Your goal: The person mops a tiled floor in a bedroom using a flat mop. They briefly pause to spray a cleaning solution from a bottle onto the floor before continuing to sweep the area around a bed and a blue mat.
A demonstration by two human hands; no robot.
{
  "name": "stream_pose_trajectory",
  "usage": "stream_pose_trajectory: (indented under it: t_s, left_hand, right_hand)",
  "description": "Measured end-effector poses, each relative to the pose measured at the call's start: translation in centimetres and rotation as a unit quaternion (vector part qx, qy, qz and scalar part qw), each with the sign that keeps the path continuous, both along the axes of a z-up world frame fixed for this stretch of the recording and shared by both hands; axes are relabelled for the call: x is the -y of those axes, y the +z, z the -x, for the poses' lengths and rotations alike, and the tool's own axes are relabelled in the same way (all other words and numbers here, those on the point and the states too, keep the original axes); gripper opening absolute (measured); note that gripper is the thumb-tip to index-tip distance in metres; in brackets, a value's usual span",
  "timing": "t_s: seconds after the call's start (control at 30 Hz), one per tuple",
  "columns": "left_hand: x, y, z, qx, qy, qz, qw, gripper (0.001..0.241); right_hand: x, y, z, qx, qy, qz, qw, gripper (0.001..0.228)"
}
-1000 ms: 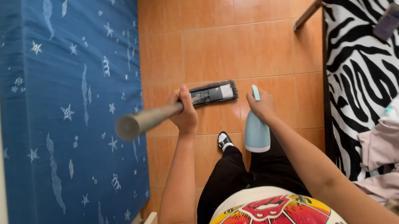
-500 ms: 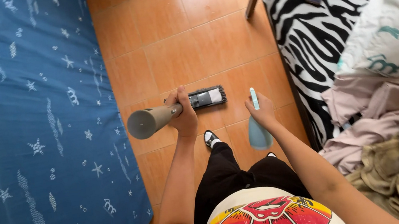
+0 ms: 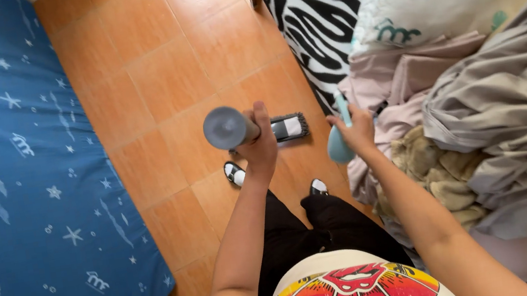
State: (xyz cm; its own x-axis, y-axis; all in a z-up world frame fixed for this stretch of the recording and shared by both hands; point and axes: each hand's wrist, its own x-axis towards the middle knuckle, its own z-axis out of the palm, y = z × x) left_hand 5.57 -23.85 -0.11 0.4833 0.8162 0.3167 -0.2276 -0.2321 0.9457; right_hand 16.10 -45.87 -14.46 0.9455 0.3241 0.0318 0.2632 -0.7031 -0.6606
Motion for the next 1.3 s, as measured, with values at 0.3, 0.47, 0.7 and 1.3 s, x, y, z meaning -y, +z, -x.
stream_pose_trajectory:
  t_s: [0.3,0.47,0.7,1.3]
  left_hand:
    - [9.7,1.1,0.8,-0.086,-0.075,-0.043,0.993,0.041]
    - [11.2,3.6,0.1,-0.187,-0.021,-0.133,0.973,0.039]
    - [12.5,4.2,-1.3,-0.016,-0.112,-0.166,0.98,0.013]
    - [14.1,2.3,-1.6,-0.06,-0.114,-0.058,0.99,0.04]
  right_hand:
    - [11.3,-6.4,-4.8,0.018,-0.076,-0.014,0.997,0.028]
    - [12.7,-11.0,-7.1,0.015,-0.052,-0.011,0.998,0.025]
    - [12.7,-8.6,-7.7,-0.004,-0.038,0.024,0.999,0.035]
    - [11.2,-8.4,-8.3,0.044,-0.032,-0.005,0.999,0.025]
